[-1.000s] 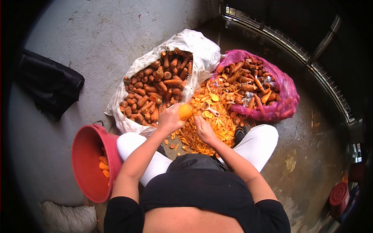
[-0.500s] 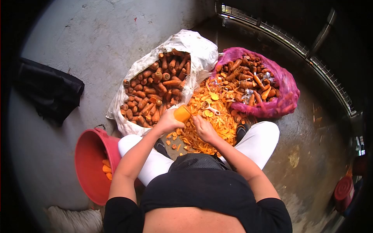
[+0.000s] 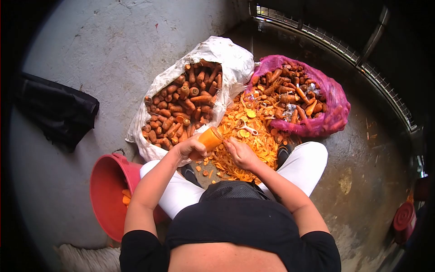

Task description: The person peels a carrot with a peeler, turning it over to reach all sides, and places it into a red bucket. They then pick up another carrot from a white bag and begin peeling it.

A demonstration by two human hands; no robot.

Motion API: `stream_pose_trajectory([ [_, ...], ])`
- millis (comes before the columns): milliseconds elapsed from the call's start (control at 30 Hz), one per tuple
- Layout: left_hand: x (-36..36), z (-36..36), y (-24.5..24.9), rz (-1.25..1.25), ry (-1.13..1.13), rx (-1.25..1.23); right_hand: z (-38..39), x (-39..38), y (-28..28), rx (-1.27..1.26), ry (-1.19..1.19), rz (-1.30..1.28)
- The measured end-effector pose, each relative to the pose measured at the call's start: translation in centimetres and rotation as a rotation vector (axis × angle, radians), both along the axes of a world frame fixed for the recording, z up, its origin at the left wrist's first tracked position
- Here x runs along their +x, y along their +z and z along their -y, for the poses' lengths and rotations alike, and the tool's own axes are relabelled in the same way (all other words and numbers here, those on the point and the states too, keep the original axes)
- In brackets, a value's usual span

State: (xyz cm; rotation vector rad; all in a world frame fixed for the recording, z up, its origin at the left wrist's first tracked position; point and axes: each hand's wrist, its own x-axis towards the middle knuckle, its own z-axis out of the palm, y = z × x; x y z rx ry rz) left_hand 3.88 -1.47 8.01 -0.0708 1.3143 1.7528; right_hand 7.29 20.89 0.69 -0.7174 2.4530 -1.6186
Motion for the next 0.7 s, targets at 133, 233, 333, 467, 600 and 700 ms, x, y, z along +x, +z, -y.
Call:
stream_pose_trajectory([
  [133,1.2,-1.5,1.5,0.018,-0.205,0.123,0.4,-2.6,-4.6,0.172,-0.083,0.092],
  [233,0.7,-1.0,-0.5,0.092,-0.170,0.216,-0.5,-4.8,-11.6,0.027,-0.185,0.271],
  [333,0.9,-0.5,-1.1,0.135,-0.079,0.204,-3.4,-3.9,-7.2,0.266,-0.105,0.972],
  [467,1.2,-0.3,-2.4,-0.156,0.041,-0.049,-3.3,-4.3,-8.1,0.587,0.066,0.566],
  [600,1.2,-1.4,-3.5,-1.061,0.186,-0.699,-2.2,-3.8,-5.3,0.163,-0.271,0.208],
  [700,1.2,-2.2,-2.2,-1.143,0.284,-0.885,-0.4,-1.4,-1.0,-0.051,-0.229,0.222],
])
